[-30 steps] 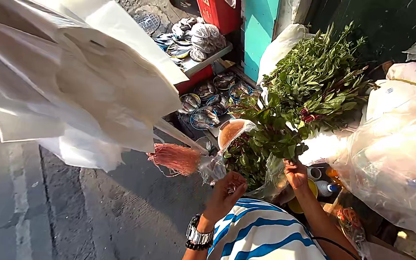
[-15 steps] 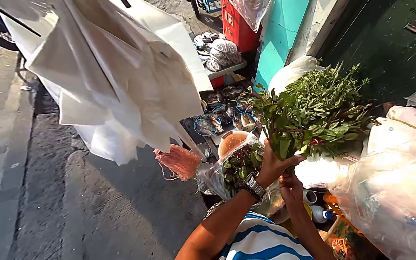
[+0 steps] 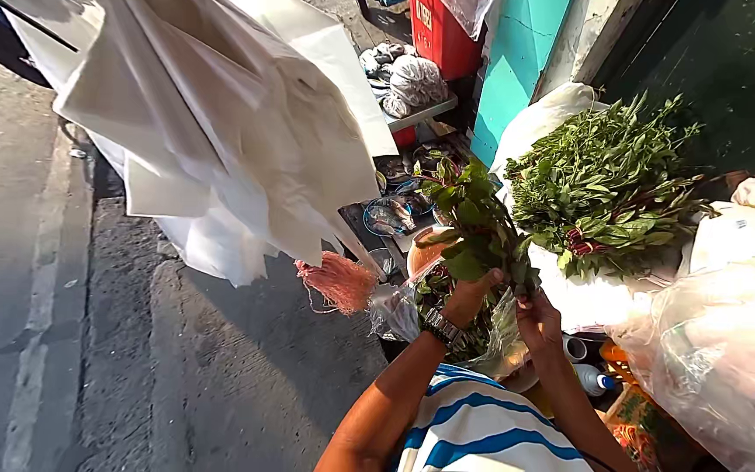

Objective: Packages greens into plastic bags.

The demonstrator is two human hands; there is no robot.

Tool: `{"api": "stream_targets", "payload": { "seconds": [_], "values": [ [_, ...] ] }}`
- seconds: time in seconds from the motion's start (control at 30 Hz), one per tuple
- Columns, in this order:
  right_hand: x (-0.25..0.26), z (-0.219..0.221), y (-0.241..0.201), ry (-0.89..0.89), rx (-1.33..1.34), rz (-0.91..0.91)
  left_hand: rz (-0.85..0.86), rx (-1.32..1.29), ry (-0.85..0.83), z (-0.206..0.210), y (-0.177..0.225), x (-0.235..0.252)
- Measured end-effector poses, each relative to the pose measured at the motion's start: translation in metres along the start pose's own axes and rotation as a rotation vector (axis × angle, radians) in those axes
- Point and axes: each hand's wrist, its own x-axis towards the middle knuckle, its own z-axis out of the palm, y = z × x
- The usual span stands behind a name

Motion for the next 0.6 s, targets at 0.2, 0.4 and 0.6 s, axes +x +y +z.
{"api": "stream_targets", "payload": {
  "seconds": [0.2,0.4,0.6],
  "values": [
    [0.009,0.015,0.006,-0.003,-0.195,-0.070,-0.184,0.238,-0.145,-0.029,-0.040,-0.030],
    [0.001,0.022,0.022,-0.108,-0.563,-0.269,-0.045,-0.074,0.205,-0.004,-0.020,-0.020],
    [-0.012,0.012,0.051,-0.285,-0.827,-0.389,-0.154,-0.337,0.433,-0.020,-0.019,-0.007]
  ]
}}
